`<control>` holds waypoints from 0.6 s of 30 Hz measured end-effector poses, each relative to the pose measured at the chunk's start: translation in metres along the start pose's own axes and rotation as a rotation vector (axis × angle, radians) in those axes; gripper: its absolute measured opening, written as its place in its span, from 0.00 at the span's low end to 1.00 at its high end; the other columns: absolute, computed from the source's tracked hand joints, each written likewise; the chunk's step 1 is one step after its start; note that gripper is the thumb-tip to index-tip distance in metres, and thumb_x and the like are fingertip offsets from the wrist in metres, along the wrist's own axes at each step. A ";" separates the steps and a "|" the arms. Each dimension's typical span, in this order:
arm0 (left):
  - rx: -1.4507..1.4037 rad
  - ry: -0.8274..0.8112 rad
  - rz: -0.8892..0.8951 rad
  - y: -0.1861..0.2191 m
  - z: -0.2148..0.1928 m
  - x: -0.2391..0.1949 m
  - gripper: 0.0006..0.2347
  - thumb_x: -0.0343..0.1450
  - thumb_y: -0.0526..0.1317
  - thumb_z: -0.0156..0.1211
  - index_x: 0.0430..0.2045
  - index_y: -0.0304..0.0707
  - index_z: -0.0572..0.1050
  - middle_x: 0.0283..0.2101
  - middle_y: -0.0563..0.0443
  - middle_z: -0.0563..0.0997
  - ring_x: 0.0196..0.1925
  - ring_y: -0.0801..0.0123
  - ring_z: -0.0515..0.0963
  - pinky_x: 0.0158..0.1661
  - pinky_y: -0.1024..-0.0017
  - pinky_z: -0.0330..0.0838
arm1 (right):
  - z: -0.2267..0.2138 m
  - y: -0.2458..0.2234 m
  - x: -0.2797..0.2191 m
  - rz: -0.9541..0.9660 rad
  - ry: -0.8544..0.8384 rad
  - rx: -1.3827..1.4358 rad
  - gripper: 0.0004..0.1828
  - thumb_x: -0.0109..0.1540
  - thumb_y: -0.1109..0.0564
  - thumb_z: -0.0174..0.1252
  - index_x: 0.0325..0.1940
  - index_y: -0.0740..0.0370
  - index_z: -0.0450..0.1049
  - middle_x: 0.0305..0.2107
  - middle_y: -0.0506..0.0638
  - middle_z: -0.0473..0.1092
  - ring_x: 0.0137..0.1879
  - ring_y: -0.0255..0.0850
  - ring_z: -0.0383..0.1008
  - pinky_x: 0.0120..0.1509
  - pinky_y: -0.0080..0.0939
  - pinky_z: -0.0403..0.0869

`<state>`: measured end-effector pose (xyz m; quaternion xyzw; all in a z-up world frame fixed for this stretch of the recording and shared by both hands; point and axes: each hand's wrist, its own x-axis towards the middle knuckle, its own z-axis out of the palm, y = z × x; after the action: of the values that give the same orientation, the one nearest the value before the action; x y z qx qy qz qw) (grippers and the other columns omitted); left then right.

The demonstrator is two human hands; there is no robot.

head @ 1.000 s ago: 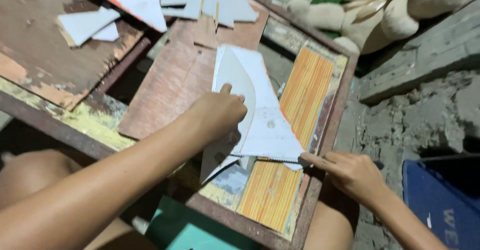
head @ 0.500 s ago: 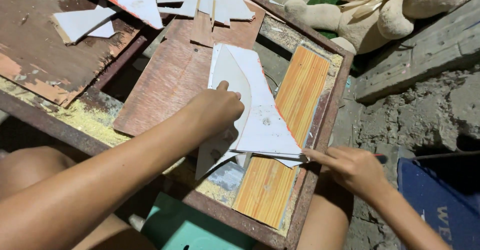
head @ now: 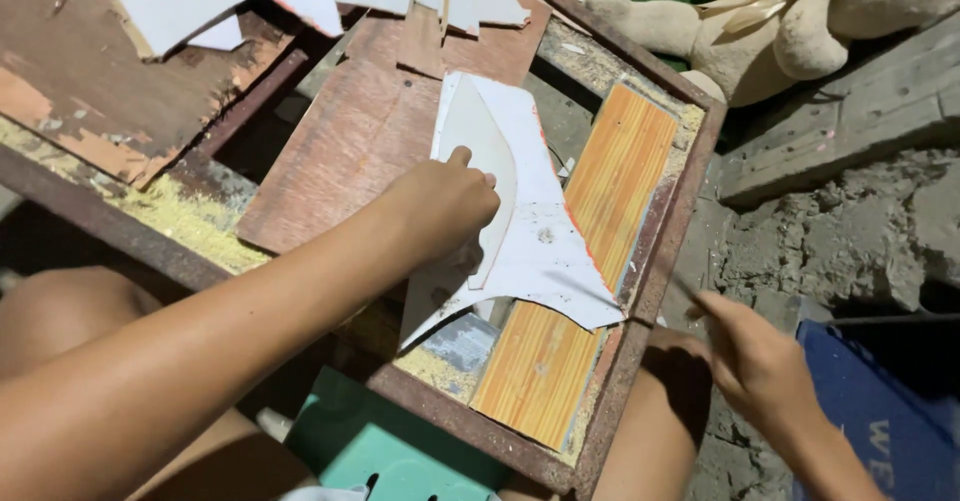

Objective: Sawing a curved shape out of a white board using a hand saw

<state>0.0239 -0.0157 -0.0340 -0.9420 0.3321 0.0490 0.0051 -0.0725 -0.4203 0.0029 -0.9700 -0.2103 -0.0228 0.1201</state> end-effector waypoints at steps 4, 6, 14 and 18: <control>-0.048 0.045 -0.021 -0.004 -0.009 -0.012 0.30 0.56 0.62 0.78 0.37 0.36 0.77 0.31 0.47 0.83 0.51 0.49 0.75 0.29 0.52 0.79 | -0.031 -0.065 -0.032 0.441 -0.101 0.084 0.22 0.65 0.60 0.48 0.64 0.51 0.67 0.50 0.52 0.76 0.42 0.54 0.82 0.49 0.52 0.73; -0.073 -0.009 -0.025 -0.003 -0.017 -0.019 0.35 0.58 0.64 0.77 0.46 0.35 0.72 0.32 0.43 0.84 0.54 0.46 0.75 0.32 0.48 0.78 | -0.038 -0.101 -0.050 0.789 -0.048 0.084 0.23 0.65 0.52 0.49 0.66 0.45 0.67 0.45 0.54 0.81 0.52 0.56 0.82 0.55 0.50 0.72; -0.088 0.353 0.097 -0.009 -0.004 -0.051 0.22 0.63 0.60 0.62 0.37 0.40 0.77 0.58 0.55 0.77 0.48 0.50 0.76 0.24 0.51 0.74 | -0.014 -0.199 -0.053 0.574 0.401 1.236 0.17 0.67 0.57 0.50 0.53 0.75 0.68 0.29 0.68 0.77 0.15 0.41 0.61 0.15 0.35 0.58; -0.385 0.365 0.019 0.013 -0.010 -0.065 0.28 0.72 0.59 0.54 0.59 0.38 0.74 0.75 0.37 0.59 0.77 0.47 0.54 0.67 0.44 0.57 | 0.034 -0.211 -0.061 0.367 0.234 1.781 0.23 0.72 0.54 0.43 0.59 0.81 0.64 0.32 0.77 0.73 0.22 0.41 0.62 0.21 0.39 0.63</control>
<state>-0.0331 0.0143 -0.0176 -0.9157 0.3209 -0.0591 -0.2347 -0.2151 -0.2502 0.0109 -0.5288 0.0205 0.0689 0.8457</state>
